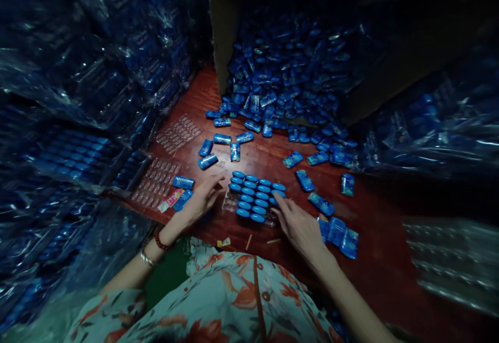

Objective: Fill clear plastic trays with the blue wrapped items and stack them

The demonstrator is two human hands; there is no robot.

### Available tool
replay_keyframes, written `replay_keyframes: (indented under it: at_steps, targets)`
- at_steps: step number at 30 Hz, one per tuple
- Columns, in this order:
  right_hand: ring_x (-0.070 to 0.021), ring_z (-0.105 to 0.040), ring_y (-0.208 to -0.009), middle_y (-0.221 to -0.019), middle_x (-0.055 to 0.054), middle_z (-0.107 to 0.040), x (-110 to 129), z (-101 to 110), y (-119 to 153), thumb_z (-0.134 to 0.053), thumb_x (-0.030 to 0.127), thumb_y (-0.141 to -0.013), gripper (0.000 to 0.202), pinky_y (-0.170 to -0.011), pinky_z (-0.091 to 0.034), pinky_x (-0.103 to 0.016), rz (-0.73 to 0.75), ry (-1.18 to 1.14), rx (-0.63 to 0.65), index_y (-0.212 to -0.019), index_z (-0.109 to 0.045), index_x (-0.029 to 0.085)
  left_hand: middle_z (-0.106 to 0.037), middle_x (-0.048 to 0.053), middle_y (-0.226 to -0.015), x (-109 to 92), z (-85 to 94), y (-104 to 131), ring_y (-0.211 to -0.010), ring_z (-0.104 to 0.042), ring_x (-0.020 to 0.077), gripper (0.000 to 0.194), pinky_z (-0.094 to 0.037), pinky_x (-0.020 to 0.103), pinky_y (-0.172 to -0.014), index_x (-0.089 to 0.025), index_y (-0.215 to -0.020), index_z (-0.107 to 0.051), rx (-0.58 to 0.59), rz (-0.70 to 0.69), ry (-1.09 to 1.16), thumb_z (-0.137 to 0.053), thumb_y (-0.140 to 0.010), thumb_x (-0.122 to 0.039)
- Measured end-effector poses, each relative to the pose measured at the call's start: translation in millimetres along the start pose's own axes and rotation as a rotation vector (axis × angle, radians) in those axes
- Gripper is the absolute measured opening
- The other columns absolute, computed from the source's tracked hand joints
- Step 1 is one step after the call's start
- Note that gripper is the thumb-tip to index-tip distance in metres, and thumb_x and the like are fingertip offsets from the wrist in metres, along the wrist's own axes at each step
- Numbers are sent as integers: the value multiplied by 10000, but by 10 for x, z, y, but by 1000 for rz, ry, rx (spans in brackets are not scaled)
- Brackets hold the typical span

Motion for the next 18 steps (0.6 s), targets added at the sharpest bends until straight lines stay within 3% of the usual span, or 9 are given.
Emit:
replay_keyframes:
  at_steps: [2, 3, 5, 8, 10, 13, 18]
  targets:
    - [-139, -639, -740, -966, -65, -683, -157, 53, 118, -390, 317, -940, 360, -600, -426, -223, -121, -63, -132, -1245, -528, 184, -620, 69, -976, 98, 195, 183, -839, -609, 153, 314, -512, 286, -766, -178, -1201, -507, -184, 187, 5, -465, -905, -274]
    - [-141, -639, -738, -952, -64, -688, -263, 64, 159, -388, 330, -939, 350, -597, -420, -223, -188, -88, -177, -1208, -560, 186, -625, 64, -939, 128, 249, 288, -834, -608, 161, 267, -510, 299, -770, -173, -1123, -551, -209, 259, -27, -466, -907, -304]
    - [-166, -632, -741, -923, -73, -689, -528, 31, 184, -378, 367, -935, 349, -596, -414, -244, -337, -110, -201, -1123, -610, 187, -621, 76, -944, 148, 260, 481, -869, -603, 189, 268, -504, 342, -800, -168, -1056, -582, -147, 340, -133, -485, -896, -360]
    - [-238, -601, -825, -987, -127, -642, -925, -153, 68, -365, 447, -916, 420, -597, -414, -295, -501, -73, -85, -1154, -575, 171, -545, 147, -1151, 131, 97, 701, -1031, -553, 265, 482, -482, 431, -869, -167, -1212, -510, 21, 324, -335, -600, -812, -421]
    - [-275, -572, -864, -1036, -163, -586, -1084, -308, -73, -372, 495, -896, 483, -594, -419, -325, -511, -30, 25, -1209, -528, 162, -490, 169, -1237, 135, -72, 793, -1091, -520, 297, 616, -476, 464, -882, -186, -1303, -436, 102, 281, -448, -652, -771, -408]
    - [-261, -551, -821, -1031, -175, -537, -1125, -463, -243, -359, 444, -905, 460, -603, -420, -339, -455, 10, 91, -1224, -505, 147, -474, 175, -1285, 185, -247, 853, -1118, -527, 291, 575, -494, 445, -874, -198, -1347, -378, 115, 238, -536, -576, -834, -368]
    - [-268, -527, -875, -1027, -197, -548, -951, -512, -164, -334, 341, -919, 419, -690, -401, -366, -340, 88, 56, -1212, -494, 87, -481, 192, -1325, 227, -166, 763, -1154, -544, 257, 454, -486, 403, -919, -137, -1353, -363, 100, 238, -481, -371, -931, -304]
Point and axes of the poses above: each hand's wrist, its own y-axis away from the middle knuckle, its own z-axis out of the back of the hand, x = y × z, the point moved 6 cm from there along -y, towards the middle knuckle
